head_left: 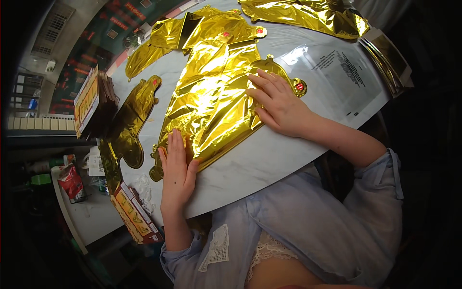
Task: Folding gold foil balloons and organizing them with packaging cards on a table.
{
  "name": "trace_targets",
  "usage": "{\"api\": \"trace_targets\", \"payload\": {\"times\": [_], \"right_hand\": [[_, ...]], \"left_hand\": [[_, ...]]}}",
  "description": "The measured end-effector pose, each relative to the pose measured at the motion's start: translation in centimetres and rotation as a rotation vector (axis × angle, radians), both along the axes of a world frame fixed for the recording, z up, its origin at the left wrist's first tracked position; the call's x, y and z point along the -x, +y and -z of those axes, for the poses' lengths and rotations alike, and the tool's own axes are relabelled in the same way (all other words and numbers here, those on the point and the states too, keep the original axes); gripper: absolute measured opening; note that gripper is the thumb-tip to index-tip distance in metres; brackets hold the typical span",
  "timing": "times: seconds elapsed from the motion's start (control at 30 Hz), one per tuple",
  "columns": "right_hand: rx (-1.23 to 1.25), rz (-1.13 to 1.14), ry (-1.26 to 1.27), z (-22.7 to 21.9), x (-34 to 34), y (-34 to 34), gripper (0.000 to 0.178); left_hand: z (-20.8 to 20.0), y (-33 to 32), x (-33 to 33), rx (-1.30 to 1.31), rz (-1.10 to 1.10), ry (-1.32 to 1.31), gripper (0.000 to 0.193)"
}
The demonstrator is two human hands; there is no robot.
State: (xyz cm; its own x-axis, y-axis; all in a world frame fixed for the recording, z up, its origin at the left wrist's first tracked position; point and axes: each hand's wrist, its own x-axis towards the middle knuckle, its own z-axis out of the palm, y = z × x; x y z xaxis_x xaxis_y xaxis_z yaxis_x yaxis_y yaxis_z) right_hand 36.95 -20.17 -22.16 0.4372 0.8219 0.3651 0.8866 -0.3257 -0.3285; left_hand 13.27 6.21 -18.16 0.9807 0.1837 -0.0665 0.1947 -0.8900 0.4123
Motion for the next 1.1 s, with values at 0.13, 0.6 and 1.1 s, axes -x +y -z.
{"api": "trace_targets", "payload": {"times": [0.13,0.6,1.1], "right_hand": [[0.015,0.007,0.017,-0.1,-0.1,-0.1,0.043],[0.022,0.017,0.039,-0.1,-0.1,-0.2,0.041],[0.036,0.033,0.006,-0.4,0.0,-0.1,0.046]], "left_hand": [[1.0,-0.1,0.1,0.065,-0.042,-0.058,0.077],[1.8,-0.7,-0.2,-0.082,-0.068,-0.082,0.081],[-2.7,0.1,2.3,0.206,-0.164,-0.314,0.074]]}}
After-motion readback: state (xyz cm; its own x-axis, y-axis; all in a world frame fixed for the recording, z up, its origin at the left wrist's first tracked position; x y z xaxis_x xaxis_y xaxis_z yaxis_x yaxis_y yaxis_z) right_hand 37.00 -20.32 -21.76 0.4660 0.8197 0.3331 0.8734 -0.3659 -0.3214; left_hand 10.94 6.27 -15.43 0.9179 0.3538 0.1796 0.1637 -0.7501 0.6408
